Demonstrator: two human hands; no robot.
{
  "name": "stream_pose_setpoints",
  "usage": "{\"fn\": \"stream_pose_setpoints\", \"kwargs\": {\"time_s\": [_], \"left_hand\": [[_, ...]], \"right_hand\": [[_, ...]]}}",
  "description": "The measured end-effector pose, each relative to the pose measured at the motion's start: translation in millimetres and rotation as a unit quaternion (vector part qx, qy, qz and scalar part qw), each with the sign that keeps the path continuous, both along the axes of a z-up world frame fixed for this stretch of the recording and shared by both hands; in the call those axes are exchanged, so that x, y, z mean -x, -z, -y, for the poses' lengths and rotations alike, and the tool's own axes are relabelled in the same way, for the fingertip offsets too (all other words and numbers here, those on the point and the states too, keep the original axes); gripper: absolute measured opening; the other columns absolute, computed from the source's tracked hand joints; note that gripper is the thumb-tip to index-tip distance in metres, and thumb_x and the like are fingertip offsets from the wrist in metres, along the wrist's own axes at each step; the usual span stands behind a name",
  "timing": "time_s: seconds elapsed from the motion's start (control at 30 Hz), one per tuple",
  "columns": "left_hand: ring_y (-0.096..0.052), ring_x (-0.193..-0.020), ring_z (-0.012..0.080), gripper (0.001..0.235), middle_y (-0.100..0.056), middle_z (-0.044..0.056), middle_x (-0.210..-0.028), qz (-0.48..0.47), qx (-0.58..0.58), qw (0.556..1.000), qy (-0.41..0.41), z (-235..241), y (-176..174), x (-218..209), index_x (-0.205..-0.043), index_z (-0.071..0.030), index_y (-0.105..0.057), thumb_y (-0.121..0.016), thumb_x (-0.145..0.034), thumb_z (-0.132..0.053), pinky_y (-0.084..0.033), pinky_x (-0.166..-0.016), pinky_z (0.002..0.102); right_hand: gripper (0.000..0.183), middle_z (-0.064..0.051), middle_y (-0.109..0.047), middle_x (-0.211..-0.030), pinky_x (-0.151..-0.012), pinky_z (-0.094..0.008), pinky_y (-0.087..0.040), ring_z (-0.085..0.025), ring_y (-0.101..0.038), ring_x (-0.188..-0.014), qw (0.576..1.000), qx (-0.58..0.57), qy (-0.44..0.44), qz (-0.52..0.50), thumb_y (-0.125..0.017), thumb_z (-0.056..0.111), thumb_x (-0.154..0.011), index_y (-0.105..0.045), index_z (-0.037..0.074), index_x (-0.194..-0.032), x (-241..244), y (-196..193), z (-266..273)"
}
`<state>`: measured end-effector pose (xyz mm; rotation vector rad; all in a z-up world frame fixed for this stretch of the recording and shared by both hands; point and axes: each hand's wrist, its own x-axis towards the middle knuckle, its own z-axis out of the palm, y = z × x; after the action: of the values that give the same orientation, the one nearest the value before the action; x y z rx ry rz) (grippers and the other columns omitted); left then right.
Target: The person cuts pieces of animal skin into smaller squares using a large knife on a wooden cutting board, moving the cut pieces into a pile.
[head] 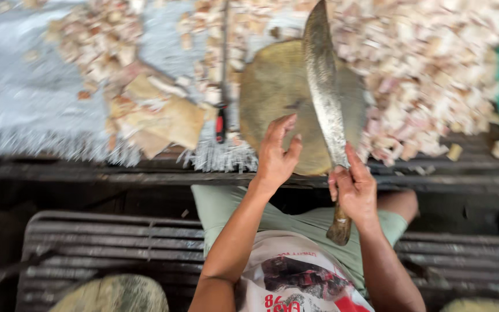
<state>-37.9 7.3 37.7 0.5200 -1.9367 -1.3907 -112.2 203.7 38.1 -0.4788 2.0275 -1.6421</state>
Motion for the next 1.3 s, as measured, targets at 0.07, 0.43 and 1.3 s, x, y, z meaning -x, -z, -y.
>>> {"fn": "stream_pose_setpoints", "kwargs": {"time_s": [0.07,0.43,1.3], "left_hand": [[-0.068,-0.117,0.0316,0.042,-0.065,0.017,-0.129,0.013,0.020,0.996,-0.084,33.2,5.8,-34.1,-0.138,-0.003,-0.058,-0.066,-0.096,-0.004,-0.055,-0.102,0.039],[-0.056,-0.128,0.0426,0.054,-0.060,0.028,-0.136,0.139,0.110,0.892,-0.416,202.2,106.1,-160.0,-0.136,0.008,-0.057,-0.074,-0.088,-0.011,-0.043,-0.109,0.047],[-0.067,-0.099,0.0316,0.033,-0.068,0.014,-0.110,0.058,0.191,0.953,-0.229,191.0,-22.2,-101.0,-0.119,-0.009,-0.068,-0.075,-0.087,-0.005,-0.056,-0.085,0.040]], "right_hand": [[0.058,-0.004,-0.060,-0.076,-0.047,-0.025,-0.046,-0.008,-0.053,-0.054,0.997,0.005,-0.073,0.013,-0.050,-0.002,-0.102,-0.041,0.008,-0.158,-13.1,-0.2,42.0],[0.059,-0.006,-0.058,-0.070,-0.044,-0.029,-0.046,-0.012,-0.050,-0.048,0.950,0.026,-0.277,0.141,-0.049,0.002,-0.101,-0.040,0.010,-0.159,-88.1,30.2,224.5],[0.059,-0.006,-0.053,-0.065,-0.039,-0.032,-0.043,-0.015,-0.049,-0.042,0.967,0.030,-0.064,0.244,-0.050,0.006,-0.096,-0.044,0.018,-0.153,-34.1,-9.7,144.3]]}}
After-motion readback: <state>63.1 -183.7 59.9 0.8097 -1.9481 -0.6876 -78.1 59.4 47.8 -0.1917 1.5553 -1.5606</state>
